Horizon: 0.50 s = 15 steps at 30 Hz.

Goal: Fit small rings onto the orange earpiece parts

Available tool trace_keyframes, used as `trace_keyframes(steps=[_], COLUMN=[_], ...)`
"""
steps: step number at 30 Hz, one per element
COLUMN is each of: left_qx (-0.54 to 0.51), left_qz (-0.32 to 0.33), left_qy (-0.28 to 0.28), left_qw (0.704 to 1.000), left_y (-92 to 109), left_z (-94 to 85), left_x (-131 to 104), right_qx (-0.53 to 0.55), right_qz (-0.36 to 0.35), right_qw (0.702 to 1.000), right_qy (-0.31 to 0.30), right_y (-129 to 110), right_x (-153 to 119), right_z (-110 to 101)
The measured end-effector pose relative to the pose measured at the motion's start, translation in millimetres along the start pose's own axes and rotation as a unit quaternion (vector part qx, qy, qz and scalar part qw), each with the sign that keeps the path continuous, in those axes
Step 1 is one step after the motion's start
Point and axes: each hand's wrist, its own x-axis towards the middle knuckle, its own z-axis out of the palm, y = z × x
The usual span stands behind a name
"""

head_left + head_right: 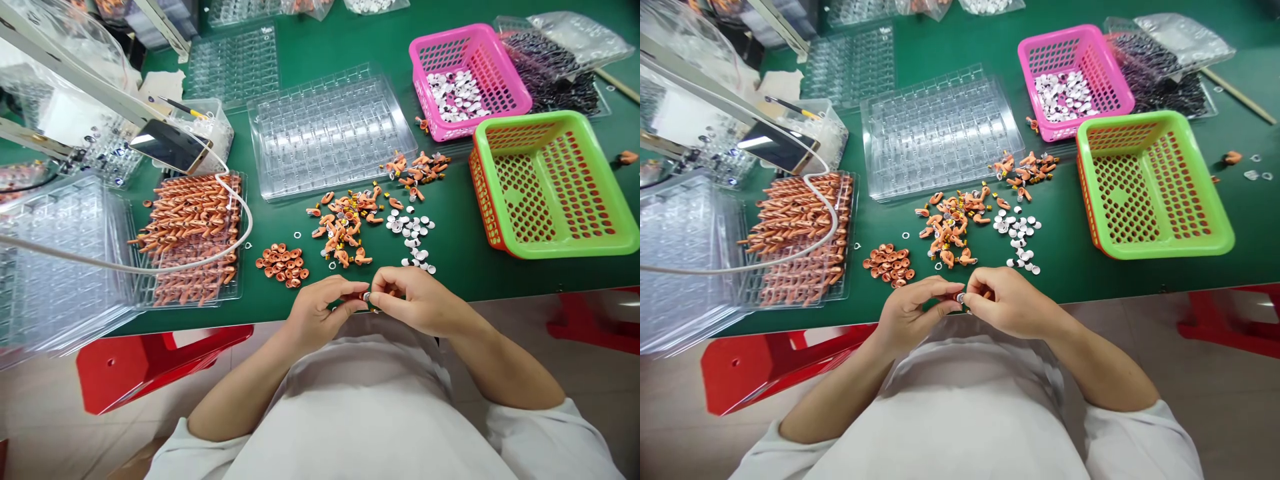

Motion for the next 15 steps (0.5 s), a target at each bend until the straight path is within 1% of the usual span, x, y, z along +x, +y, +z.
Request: trace_keyframes(steps=[6, 11, 15], left_qx=[0.004, 0.014, 0.031], left_qz=[0.026, 0.034, 0.057], left_qy=[0.005, 0.002, 0.001], left_qw=[1.000, 0.999, 0.998], left_y=[-0.5, -0.8, -1.1], left_z=[0.7, 0.9, 1.4], left_x=[0.4, -0.2, 0.3], right_qx=[-0.006, -0.016, -0.018], right_qz=[0.002, -0.006, 0.001], right_qw=[1.000, 1.000, 1.000], right_qy=[0.005, 0.011, 0.017], right_y=[-0.5, 0.3, 1.0], right_x=[1.1, 2.6, 4.2], right_z=[0.6, 0.2, 0.7])
